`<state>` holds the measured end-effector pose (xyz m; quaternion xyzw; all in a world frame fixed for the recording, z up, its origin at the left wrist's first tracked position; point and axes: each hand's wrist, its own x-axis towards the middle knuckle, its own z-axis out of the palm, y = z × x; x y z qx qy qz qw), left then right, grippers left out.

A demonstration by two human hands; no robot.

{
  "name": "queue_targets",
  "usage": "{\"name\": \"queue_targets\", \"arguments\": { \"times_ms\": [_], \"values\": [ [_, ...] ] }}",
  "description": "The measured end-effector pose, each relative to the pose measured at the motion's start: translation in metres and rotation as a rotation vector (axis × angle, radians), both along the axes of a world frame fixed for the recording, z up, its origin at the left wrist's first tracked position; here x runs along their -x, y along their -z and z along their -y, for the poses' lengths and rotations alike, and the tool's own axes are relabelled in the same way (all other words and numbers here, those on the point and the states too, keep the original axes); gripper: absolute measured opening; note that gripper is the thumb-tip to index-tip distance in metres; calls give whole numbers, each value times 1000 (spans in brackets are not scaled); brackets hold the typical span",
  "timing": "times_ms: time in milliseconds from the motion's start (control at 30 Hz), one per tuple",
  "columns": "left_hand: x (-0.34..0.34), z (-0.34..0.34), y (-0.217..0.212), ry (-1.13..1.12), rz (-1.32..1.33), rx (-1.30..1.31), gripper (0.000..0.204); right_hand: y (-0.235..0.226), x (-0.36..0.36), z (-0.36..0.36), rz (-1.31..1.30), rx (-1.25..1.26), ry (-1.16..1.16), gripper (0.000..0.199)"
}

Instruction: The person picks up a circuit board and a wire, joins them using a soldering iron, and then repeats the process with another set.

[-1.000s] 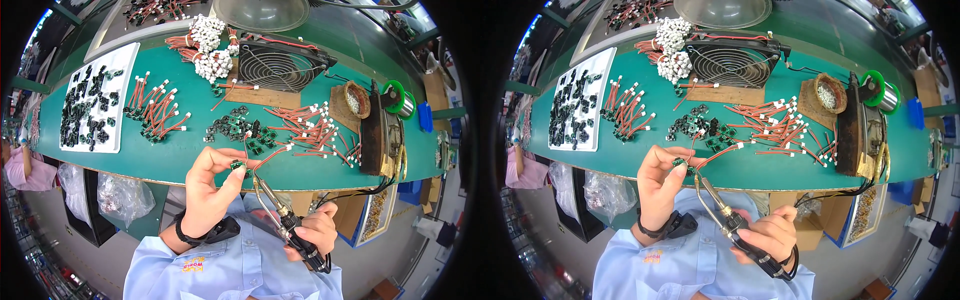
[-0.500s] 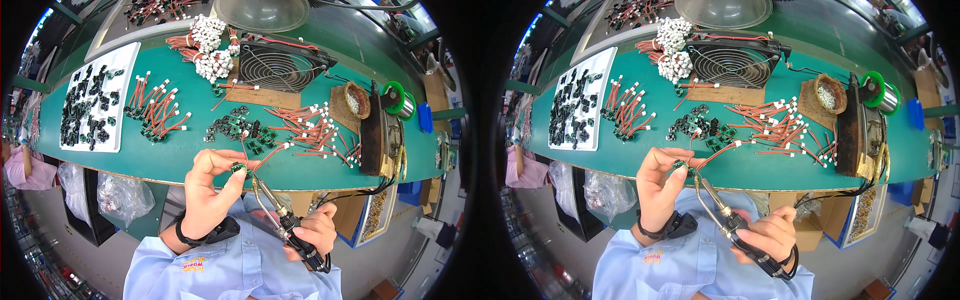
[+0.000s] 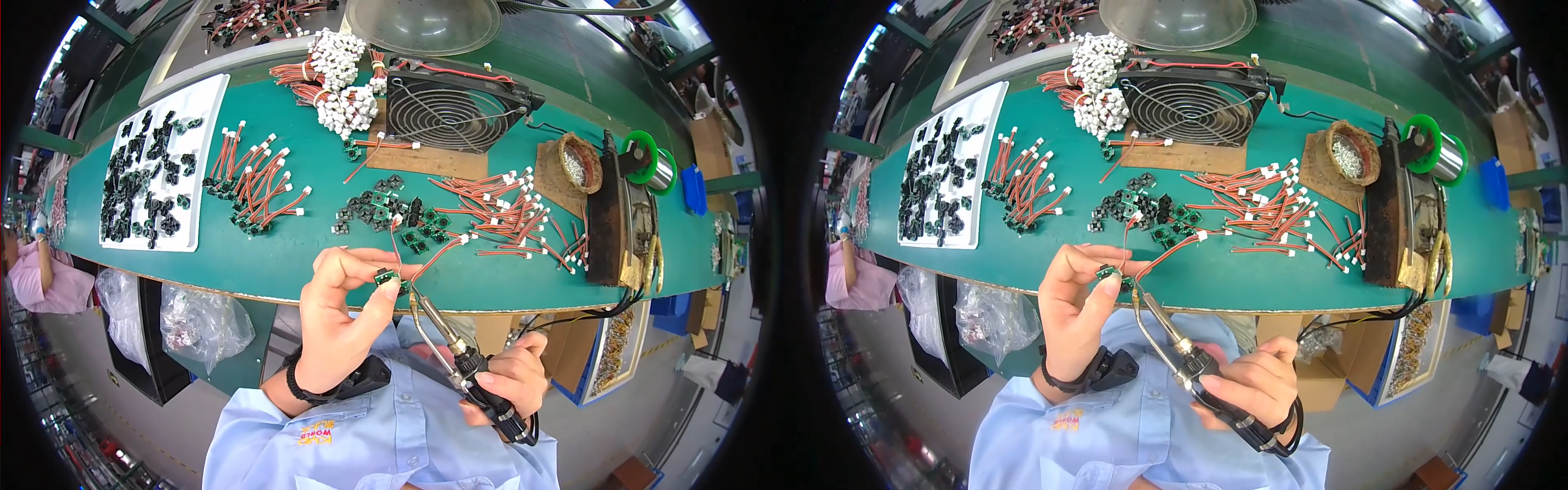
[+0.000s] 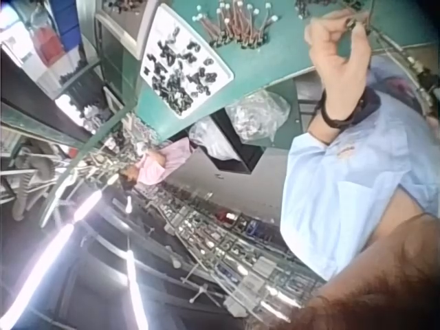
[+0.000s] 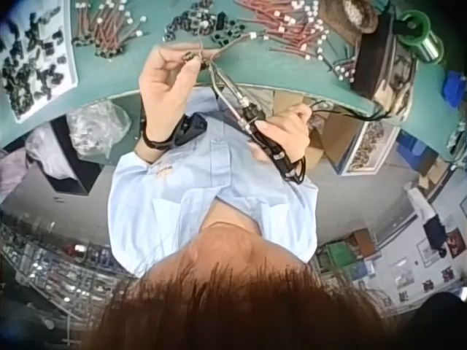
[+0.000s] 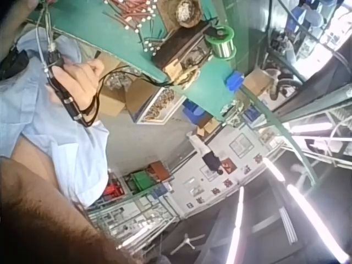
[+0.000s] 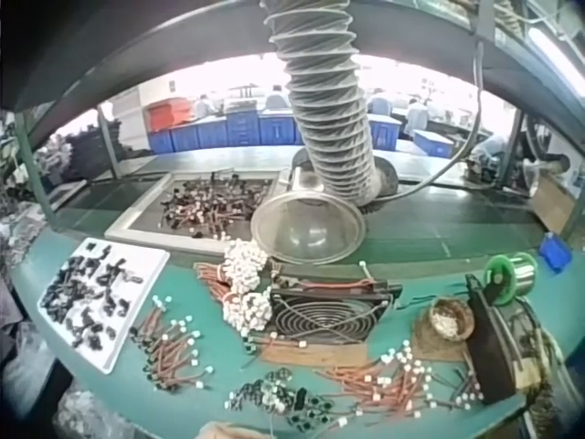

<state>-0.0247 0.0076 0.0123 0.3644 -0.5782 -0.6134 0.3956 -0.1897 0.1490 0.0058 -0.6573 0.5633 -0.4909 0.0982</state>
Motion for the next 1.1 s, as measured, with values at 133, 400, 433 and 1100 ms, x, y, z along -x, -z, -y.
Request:
{"name": "queue_targets", "arguments": {
  "times_ms": [133,400,433,1100],
  "values": [
    [0,0,0,-26,1,-2,9,-1,0,0,-5,7,3,43],
    [-2,1,2,29,-1,50,11,-1,1,-1,-1,15,-2,42],
    [-2,2,2,44,4,64,13,-1,1,-2,-1,15,-6,42],
    [4,0,-9,29,-119,-104,10,0,2,-6,-14,24,2,40]
  ]
}}
